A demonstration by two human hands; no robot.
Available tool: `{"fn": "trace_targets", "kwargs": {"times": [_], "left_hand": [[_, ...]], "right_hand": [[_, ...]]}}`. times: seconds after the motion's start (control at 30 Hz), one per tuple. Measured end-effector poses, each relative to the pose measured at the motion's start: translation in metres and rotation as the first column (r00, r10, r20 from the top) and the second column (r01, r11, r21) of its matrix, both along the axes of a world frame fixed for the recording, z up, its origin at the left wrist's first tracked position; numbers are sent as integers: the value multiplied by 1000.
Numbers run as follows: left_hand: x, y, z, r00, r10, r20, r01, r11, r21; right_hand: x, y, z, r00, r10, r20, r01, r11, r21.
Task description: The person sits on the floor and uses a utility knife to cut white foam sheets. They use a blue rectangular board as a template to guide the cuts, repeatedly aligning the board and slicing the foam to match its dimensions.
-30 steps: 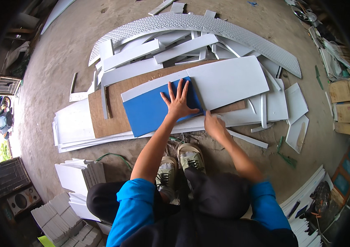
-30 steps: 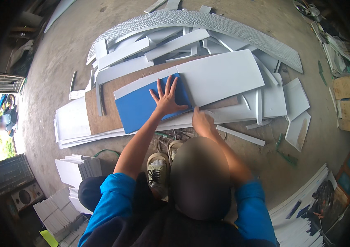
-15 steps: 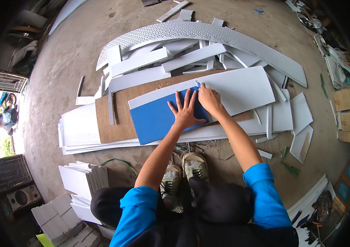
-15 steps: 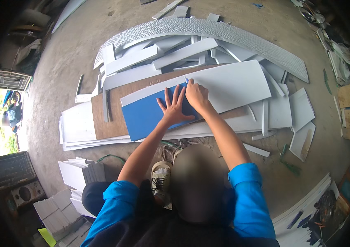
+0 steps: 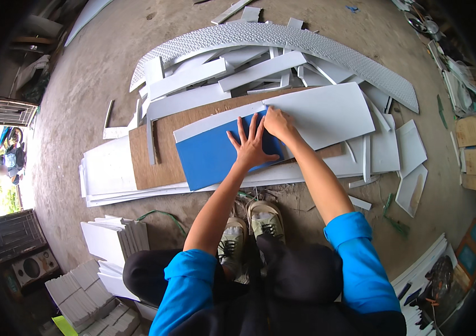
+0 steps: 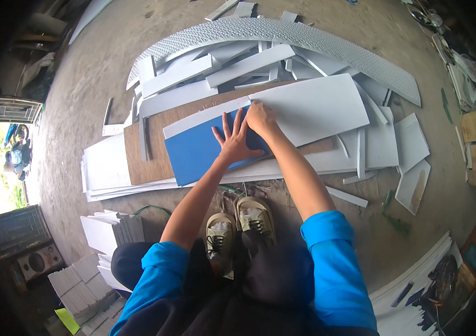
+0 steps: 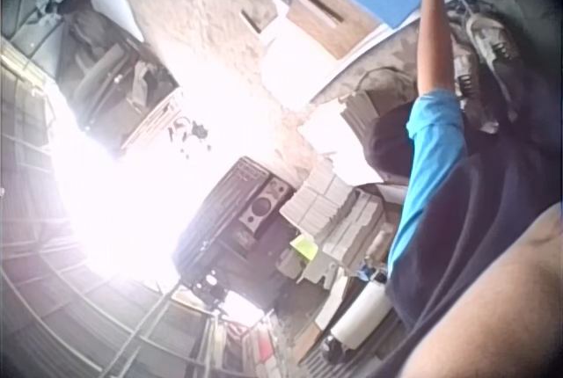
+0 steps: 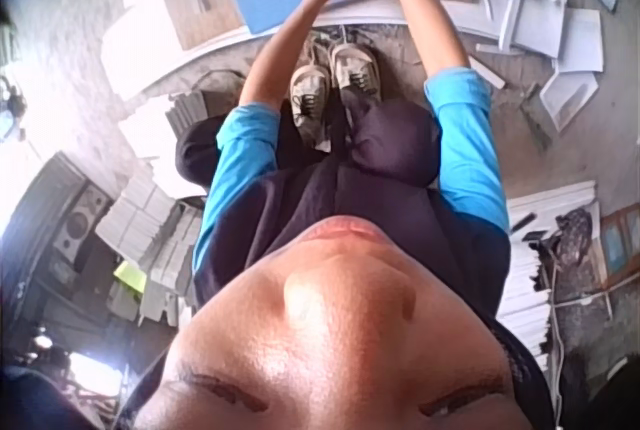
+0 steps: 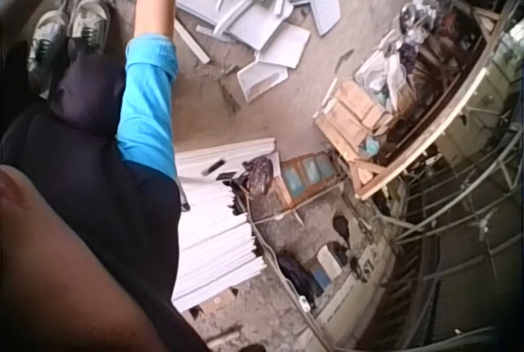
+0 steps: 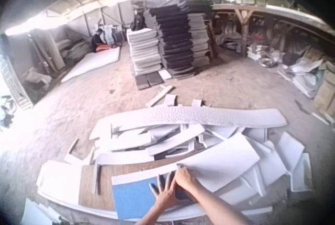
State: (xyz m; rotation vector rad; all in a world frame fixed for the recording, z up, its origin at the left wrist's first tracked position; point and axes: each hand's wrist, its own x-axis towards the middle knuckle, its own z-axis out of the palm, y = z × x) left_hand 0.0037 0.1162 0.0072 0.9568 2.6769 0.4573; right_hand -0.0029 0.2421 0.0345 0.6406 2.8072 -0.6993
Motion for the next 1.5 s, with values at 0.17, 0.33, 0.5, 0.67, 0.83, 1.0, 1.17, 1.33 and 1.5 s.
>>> {"fn": "trace_targets", "kwargs": {"times": [0.17,0.33,0.5,0.67,0.83,1.0,1.17,1.33,1.5], "left_hand": [[0,1,1,1000,17,16,-17,1000,17],[1,2,9,999,-1,50,4,999,-47],[-1,0,7,999,2,43,1,998,-68],[-1,1,6,999,-11,41,14,998,-59],[1,1,11,998,-14,59,17,999,-43],[0,-4,8,998,0,57,3,999,-49],[2,1,6,999,-7,50,9,999,-43],[1,0,-1,1000,6,7,-6,1000,11],[2,0,4,1000,7,18,-6,999,-36]], "right_hand": [[95,-8,-16,997,33,72,-25,994,-111],[155,-22,0,976,38,212,-26,998,-61],[133,-3,8,976,167,139,-174,984,39],[42,8,26,993,73,-98,-61,991,115],[0,14,-14,986,100,-132,-75,981,180],[-5,8,-18,994,90,-62,-83,990,111],[-17,7,-6,1000,6,10,-6,1000,15],[21,4,-4,981,-39,188,67,987,-144],[132,-15,-5,987,34,154,-18,994,-105]]}}
